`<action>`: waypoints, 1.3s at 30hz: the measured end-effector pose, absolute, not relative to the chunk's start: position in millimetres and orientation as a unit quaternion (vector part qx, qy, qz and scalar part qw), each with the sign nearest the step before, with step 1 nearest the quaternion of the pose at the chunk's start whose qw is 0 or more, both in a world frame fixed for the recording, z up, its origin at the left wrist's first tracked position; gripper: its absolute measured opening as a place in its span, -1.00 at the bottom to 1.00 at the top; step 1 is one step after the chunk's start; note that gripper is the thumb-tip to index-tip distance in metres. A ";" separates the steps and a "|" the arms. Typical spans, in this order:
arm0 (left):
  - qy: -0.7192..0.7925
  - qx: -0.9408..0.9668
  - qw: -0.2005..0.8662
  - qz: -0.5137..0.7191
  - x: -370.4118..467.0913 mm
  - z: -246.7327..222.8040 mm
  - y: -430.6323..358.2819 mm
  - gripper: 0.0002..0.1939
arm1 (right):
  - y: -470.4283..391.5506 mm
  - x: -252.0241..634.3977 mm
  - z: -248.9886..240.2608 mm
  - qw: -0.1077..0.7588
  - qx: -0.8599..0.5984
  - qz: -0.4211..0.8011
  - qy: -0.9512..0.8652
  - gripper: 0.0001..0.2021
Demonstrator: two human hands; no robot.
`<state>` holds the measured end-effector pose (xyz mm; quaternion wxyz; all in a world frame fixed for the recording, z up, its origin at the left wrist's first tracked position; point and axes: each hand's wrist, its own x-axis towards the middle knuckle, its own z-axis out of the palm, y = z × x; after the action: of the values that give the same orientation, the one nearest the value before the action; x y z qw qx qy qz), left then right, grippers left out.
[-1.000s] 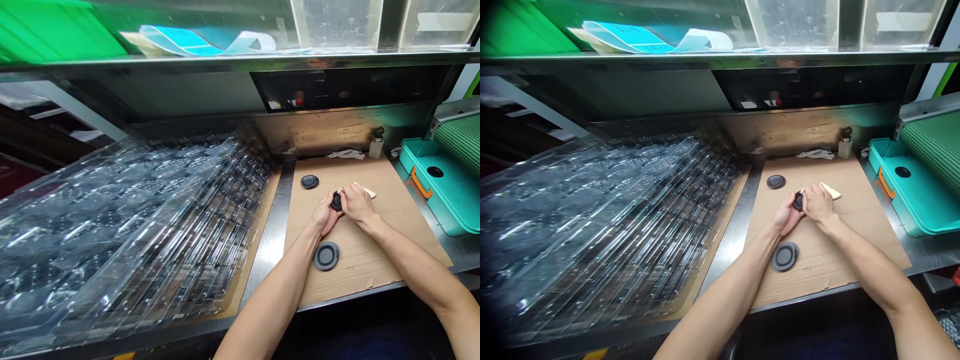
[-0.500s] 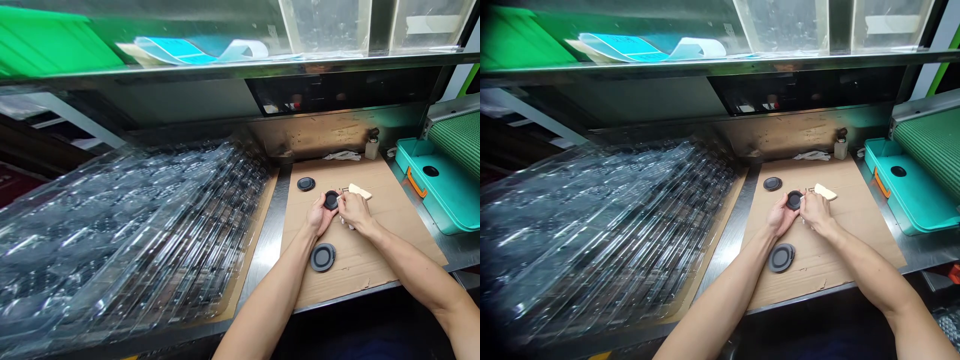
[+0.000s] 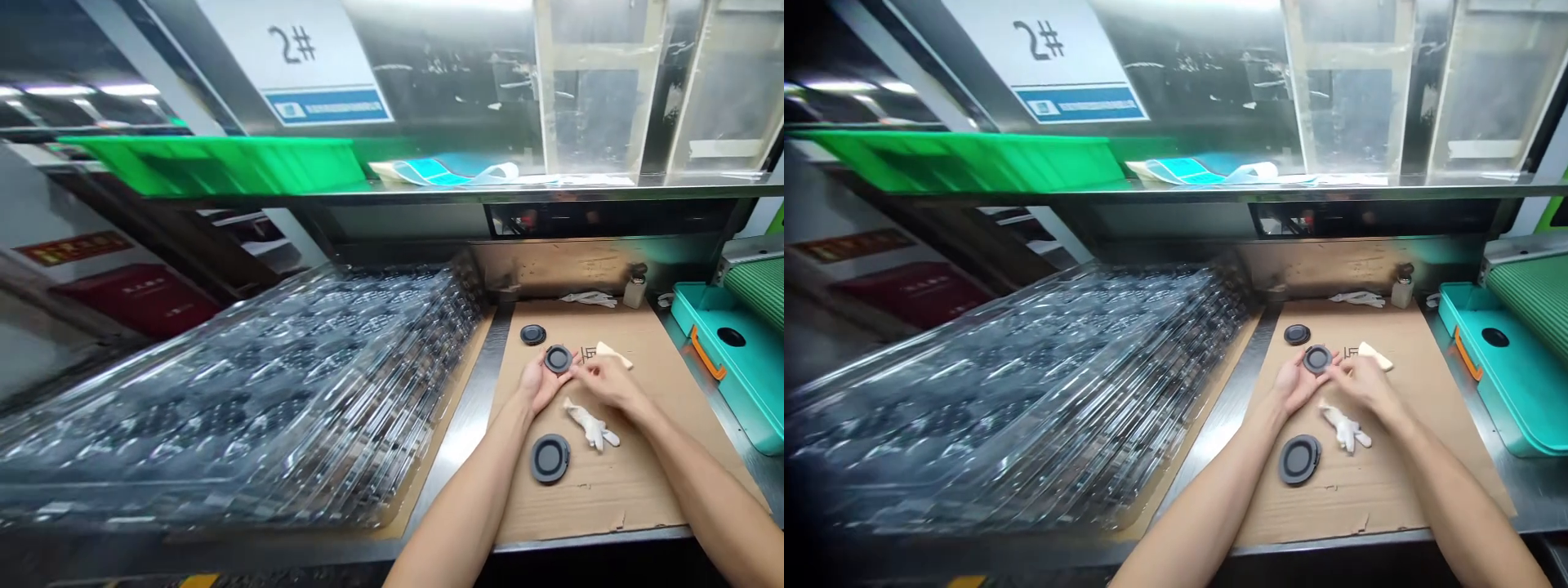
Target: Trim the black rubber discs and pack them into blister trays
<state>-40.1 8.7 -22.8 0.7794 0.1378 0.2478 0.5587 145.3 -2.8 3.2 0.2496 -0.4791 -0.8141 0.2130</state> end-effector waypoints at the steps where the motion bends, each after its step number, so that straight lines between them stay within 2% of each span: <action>1: 0.249 0.133 0.781 0.557 -42.6 -22.1 9.0 -0.60 | 2.5 155.0 4.5 0.262 -0.522 0.144 -0.799 -0.63; 3: 0.251 0.121 0.786 0.552 -45.8 -21.7 9.0 -0.58 | 12.3 171.2 4.3 0.236 -0.588 0.042 -0.773 -0.64; 6: 0.258 0.110 0.785 0.552 -46.2 -22.2 9.2 -0.59 | 20.7 180.7 -1.9 0.154 -0.610 0.027 -0.777 -0.58; 12: 0.249 0.114 0.771 0.576 -36.4 -27.5 12.7 -0.62 | 4.0 139.2 -6.7 0.232 -0.443 0.040 -0.865 -0.67; 16: 0.256 0.126 0.749 0.598 -33.2 -29.9 12.8 -0.64 | -12.2 113.8 -0.4 0.210 -0.440 -0.004 -0.873 -0.70; 20: 0.254 0.139 0.755 0.588 -34.2 -28.7 10.6 -0.62 | -14.9 119.0 3.2 0.183 -0.385 0.023 -0.904 -0.74; 24: 0.251 0.141 0.756 0.589 -28.9 -29.1 9.7 -0.67 | -17.0 121.6 0.0 0.194 -0.448 -0.028 -0.872 -0.70; 28: 0.251 0.137 0.769 0.572 -25.9 -28.6 7.8 -0.63 | -17.0 114.2 -5.5 0.194 -0.456 -0.048 -0.867 -0.67; 33: 0.243 0.135 0.776 0.567 -38.2 -19.3 5.7 -0.60 | 5.9 144.2 -6.4 0.194 -0.602 -0.051 -0.773 -0.60; 39: 0.214 0.087 0.781 0.581 -52.7 -2.9 5.1 -0.59 | 22.4 172.1 -14.2 0.162 -0.656 -0.039 -0.736 -0.66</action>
<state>-52.7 5.1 -2.9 0.7808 0.0866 0.2135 0.5807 172.1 22.4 -14.2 0.1622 -0.6557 -0.7364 -0.0391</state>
